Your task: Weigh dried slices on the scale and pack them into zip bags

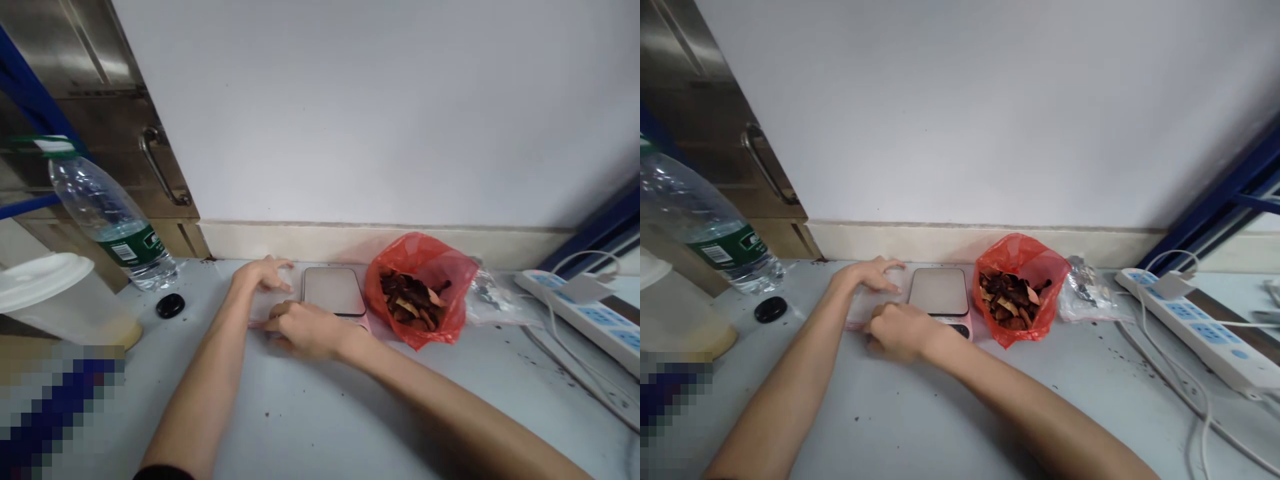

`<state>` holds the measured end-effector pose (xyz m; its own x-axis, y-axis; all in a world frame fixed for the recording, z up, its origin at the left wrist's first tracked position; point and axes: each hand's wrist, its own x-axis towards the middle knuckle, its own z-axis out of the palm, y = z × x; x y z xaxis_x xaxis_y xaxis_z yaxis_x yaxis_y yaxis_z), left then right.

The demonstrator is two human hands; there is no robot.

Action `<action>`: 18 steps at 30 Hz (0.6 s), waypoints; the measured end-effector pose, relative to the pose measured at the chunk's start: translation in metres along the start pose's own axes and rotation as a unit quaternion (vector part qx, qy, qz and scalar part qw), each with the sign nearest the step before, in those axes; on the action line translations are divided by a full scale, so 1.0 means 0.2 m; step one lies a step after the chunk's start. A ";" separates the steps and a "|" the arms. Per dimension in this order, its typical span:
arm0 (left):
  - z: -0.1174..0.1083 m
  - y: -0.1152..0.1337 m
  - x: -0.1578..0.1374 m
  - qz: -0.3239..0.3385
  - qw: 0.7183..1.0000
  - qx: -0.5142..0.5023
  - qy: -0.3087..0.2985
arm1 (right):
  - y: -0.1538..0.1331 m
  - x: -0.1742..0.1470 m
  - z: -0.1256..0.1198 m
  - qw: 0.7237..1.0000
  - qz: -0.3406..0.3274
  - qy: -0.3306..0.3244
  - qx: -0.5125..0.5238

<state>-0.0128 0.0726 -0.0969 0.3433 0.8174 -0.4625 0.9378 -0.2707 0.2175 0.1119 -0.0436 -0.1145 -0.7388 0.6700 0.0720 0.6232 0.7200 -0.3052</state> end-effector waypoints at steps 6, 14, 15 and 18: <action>-0.04 0.09 -0.05 -0.004 1.000 0.016 0.003 | 0.03 -0.32 -0.40 0.996 -0.019 0.014 0.088; -0.13 0.40 -0.19 0.225 0.958 0.004 0.176 | 0.32 -0.88 -0.74 0.932 0.244 0.261 0.063; -0.12 0.46 -0.21 0.271 0.943 -0.009 0.192 | 0.37 -0.93 -0.76 0.911 0.298 0.281 0.045; -0.06 0.65 -0.24 0.405 0.892 -0.040 0.198 | 0.53 -1.07 -0.77 0.842 0.464 0.275 0.012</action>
<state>0.0910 0.0037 -0.0364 0.8455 0.4904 0.2111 0.3786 -0.8296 0.4104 0.3748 -0.0833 -0.0156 0.2975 0.9291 0.2199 0.8569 -0.1583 -0.4906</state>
